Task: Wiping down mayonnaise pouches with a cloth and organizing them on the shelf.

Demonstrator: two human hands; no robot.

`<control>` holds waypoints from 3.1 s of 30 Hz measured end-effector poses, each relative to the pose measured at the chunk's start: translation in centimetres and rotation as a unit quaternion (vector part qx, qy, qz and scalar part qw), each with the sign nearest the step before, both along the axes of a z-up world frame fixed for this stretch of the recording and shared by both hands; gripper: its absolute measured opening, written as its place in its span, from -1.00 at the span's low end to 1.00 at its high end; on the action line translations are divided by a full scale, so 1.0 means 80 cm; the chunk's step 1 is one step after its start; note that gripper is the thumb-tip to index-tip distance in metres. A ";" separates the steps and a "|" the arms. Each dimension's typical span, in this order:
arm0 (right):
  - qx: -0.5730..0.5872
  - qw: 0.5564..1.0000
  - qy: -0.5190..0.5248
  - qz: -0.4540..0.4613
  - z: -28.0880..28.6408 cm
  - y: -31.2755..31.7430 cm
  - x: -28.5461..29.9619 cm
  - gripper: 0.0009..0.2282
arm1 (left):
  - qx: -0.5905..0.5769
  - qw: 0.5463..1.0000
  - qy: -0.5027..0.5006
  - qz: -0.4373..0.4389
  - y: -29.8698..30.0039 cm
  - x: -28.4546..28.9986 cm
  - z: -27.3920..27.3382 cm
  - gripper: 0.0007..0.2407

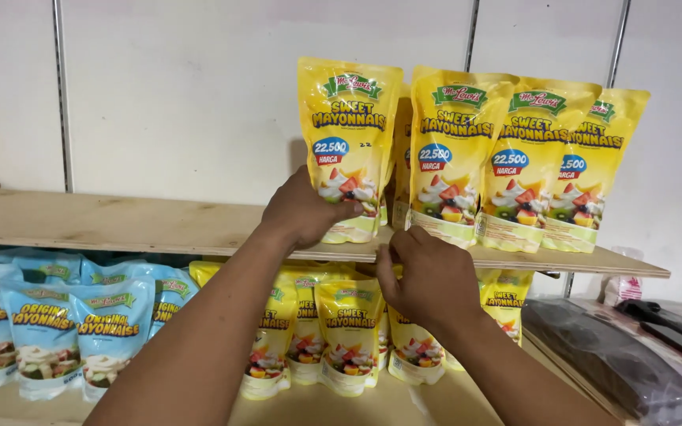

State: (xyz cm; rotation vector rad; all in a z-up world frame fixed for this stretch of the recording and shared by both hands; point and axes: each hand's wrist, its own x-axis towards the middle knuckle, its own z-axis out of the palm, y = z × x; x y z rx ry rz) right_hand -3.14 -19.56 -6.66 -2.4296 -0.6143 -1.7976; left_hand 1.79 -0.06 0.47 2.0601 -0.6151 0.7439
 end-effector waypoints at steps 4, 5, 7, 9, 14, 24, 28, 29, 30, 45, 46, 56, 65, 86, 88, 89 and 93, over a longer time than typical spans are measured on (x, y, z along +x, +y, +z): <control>0.012 1.000 0.019 0.014 0.002 -0.001 -0.006 -0.83 | 0.003 1.000 -0.009 -0.024 -0.005 0.020 -0.004 -0.60; 0.017 0.999 0.023 0.029 0.002 -0.001 -0.006 -0.85 | -0.012 0.999 -0.004 -0.043 -0.007 0.024 -0.004 -0.59; 0.026 0.998 0.028 0.040 0.002 -0.003 -0.006 -0.86 | -0.024 0.998 0.002 -0.066 -0.012 0.029 -0.003 -0.58; 0.025 0.998 0.040 0.049 0.003 -0.004 -0.004 -0.85 | -0.051 0.995 0.017 -0.087 -0.016 0.034 -0.004 -0.54; 0.032 0.998 0.035 0.048 0.001 -0.002 -0.007 -0.84 | -0.060 0.992 0.018 -0.109 -0.026 0.040 -0.006 -0.55; 0.046 0.998 0.029 0.044 0.000 0.003 -0.009 -0.86 | -0.064 0.990 0.026 -0.124 -0.032 0.046 -0.008 -0.55; 0.050 0.997 0.011 0.061 -0.003 0.003 -0.006 -0.86 | -0.055 0.992 0.016 -0.115 -0.034 0.043 -0.007 -0.53; 0.048 0.997 0.007 0.061 -0.003 0.003 -0.006 -0.86 | -0.050 0.993 0.008 -0.111 -0.034 0.044 -0.008 -0.51; 0.045 0.997 0.003 0.061 -0.003 0.002 -0.006 -0.86 | -0.046 0.993 -0.001 -0.108 -0.034 0.045 -0.010 -0.50; 0.049 0.991 0.124 -0.011 -0.004 0.000 -0.017 -0.82 | -0.028 0.987 -0.133 0.089 -0.049 -0.020 -0.043 -0.40; 0.048 0.991 0.126 -0.007 -0.011 -0.002 -0.016 -0.82 | -0.027 0.987 -0.130 0.094 -0.048 -0.030 -0.058 -0.40; 0.126 0.959 0.181 0.179 -0.254 -0.012 -0.077 -0.56 | -0.027 0.986 -0.120 0.111 -0.067 -0.133 -0.344 -0.74; 0.036 0.839 0.542 -0.022 -0.516 -0.064 -0.068 -0.32 | 0.331 0.856 0.227 0.326 -0.047 -0.131 -0.593 -0.46; 0.054 0.606 0.782 -0.137 -0.512 -0.069 -0.122 0.18 | 0.300 0.859 0.333 0.248 0.008 -0.160 -0.570 -0.39; 0.079 0.618 0.774 -0.113 -0.523 -0.076 -0.123 0.18 | 0.309 0.858 0.344 0.226 0.014 -0.161 -0.565 -0.39; 0.076 0.609 0.781 -0.117 -0.528 -0.078 -0.122 0.17 | 0.307 0.859 0.350 0.212 0.016 -0.160 -0.564 -0.39; -0.069 0.620 0.778 -0.080 -0.578 -0.095 -0.104 0.18 | 0.299 0.871 0.349 0.175 0.030 -0.145 -0.570 -0.42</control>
